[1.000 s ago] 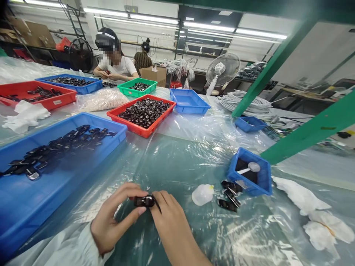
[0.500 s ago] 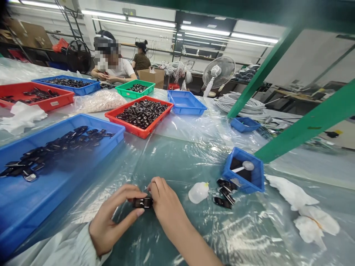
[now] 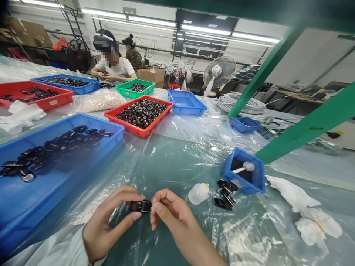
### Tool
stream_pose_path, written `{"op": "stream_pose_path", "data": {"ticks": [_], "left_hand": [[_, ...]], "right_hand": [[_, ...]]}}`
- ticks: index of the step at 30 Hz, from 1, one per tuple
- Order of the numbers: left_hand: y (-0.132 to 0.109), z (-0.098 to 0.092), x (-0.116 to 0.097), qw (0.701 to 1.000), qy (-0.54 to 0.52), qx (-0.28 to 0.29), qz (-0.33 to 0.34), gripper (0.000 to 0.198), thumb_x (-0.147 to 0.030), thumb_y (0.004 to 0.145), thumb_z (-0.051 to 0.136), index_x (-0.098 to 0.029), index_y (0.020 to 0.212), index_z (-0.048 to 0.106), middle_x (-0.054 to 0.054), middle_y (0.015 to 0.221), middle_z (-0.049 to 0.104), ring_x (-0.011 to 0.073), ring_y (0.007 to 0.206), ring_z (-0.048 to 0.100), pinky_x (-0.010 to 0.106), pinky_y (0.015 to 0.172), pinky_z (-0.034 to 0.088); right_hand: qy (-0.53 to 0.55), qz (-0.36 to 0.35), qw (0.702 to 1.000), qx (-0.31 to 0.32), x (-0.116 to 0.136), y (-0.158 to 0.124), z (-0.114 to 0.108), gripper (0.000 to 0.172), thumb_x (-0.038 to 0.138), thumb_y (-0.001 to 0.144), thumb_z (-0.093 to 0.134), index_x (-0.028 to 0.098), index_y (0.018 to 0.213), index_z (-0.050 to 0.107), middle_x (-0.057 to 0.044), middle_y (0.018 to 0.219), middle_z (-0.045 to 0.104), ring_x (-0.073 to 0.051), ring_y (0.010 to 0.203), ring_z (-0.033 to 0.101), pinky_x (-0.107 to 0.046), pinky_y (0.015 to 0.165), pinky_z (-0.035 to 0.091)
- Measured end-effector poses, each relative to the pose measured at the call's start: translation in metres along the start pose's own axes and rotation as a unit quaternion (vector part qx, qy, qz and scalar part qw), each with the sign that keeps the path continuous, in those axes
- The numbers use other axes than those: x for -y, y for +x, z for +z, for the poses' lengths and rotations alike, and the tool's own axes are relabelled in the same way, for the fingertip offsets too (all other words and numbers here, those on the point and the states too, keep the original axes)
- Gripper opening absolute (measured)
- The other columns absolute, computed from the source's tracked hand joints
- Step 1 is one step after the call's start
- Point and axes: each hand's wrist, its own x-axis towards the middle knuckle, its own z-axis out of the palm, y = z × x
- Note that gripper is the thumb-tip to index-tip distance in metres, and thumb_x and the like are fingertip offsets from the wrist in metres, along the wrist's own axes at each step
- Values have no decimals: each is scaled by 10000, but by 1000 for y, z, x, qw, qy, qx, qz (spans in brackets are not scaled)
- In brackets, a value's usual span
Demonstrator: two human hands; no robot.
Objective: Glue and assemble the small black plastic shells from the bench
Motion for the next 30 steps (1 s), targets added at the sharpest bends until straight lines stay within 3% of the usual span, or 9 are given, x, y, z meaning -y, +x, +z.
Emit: {"op": "stream_pose_path", "data": {"ticks": [7,13,16,22,25,30], "left_hand": [[0,-1,0,1000,-10,4,-7,217,-162,838,580,-275,1022,604,21,953,582,156,865,572,233,739,450],[-4,0,-5,999,-25,15,13,234,-148,845,579,-283,1035,600,13,935,585,142,843,575,218,757,447],[-7,1,-7,999,-21,14,38,244,-138,837,586,-265,1045,604,27,913,606,160,842,583,233,756,451],[-8,1,-9,999,-11,7,35,238,-129,834,595,-252,1038,589,9,888,617,141,822,572,209,744,440],[-7,0,-8,999,-11,7,31,232,-135,839,596,-252,1040,588,9,896,619,137,828,575,202,746,440],[-8,-2,-7,999,-5,-1,38,232,-127,834,592,-241,1036,600,22,908,607,148,836,579,210,749,452]], "right_hand": [[96,-9,995,-34,-10,4,8,283,464,824,605,194,768,542,25,677,475,-112,608,487,-247,574,406],[130,-22,990,-58,-11,-1,19,219,420,826,628,209,814,570,30,771,506,-100,647,513,-246,639,402],[137,-21,988,-68,-12,-6,27,254,453,788,659,217,825,574,33,713,520,-112,639,509,-243,625,398],[82,-26,985,-150,-6,-14,34,185,424,819,635,249,875,611,23,708,586,-131,679,556,-243,675,425],[154,-5,983,-103,-6,-13,31,185,413,844,607,236,885,643,9,723,605,-139,700,576,-258,684,435],[297,16,954,-17,-15,-7,26,223,396,798,679,206,907,638,11,704,615,-108,692,597,-237,644,454]]}}
